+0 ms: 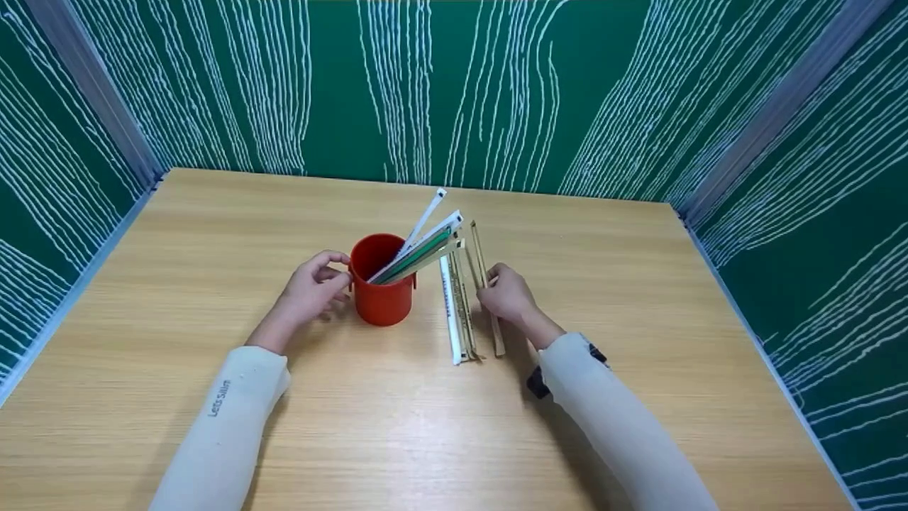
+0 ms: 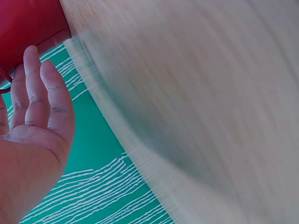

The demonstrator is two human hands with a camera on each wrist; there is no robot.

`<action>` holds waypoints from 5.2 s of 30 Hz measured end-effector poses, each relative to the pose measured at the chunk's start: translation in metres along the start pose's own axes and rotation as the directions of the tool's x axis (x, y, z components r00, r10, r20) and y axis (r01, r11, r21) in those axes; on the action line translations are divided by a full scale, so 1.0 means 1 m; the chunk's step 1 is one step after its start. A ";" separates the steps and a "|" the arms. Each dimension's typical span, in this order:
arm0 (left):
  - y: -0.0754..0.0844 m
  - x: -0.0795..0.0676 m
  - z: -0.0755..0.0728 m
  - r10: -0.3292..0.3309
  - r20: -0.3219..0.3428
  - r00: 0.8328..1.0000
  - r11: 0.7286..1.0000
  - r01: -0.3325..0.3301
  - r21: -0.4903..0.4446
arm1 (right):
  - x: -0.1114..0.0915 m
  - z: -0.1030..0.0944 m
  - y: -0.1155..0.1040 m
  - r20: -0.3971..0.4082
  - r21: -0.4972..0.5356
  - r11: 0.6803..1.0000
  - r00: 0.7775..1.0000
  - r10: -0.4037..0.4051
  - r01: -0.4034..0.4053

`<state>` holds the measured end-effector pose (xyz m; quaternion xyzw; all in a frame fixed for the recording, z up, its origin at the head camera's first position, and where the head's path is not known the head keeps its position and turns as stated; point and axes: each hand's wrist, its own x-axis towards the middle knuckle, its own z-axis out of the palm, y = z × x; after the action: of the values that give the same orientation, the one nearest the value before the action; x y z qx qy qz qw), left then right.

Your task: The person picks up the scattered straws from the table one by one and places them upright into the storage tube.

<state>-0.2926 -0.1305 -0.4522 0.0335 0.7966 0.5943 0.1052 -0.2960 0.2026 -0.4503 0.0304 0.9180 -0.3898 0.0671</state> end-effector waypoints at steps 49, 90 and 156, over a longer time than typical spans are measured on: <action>0.003 -0.004 0.000 0.005 -0.005 1.000 1.000 -0.005 0.024 | -0.039 -0.028 -0.067 -0.185 0.417 0.846 0.942 -0.279 0.332; 0.001 -0.001 -0.001 0.030 -0.017 0.999 0.999 -0.030 0.026 | -0.053 -0.018 -0.083 -0.372 0.275 0.782 0.812 -0.450 0.559; 0.001 -0.002 0.000 0.008 -0.013 1.000 1.000 -0.007 0.017 | -0.005 0.004 -0.003 0.082 -0.370 0.919 0.990 -0.111 0.134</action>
<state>-0.2908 -0.1303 -0.4511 0.0335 0.8020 0.5883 0.0975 -0.2910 0.1978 -0.4501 -0.0519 0.9732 -0.2114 0.0742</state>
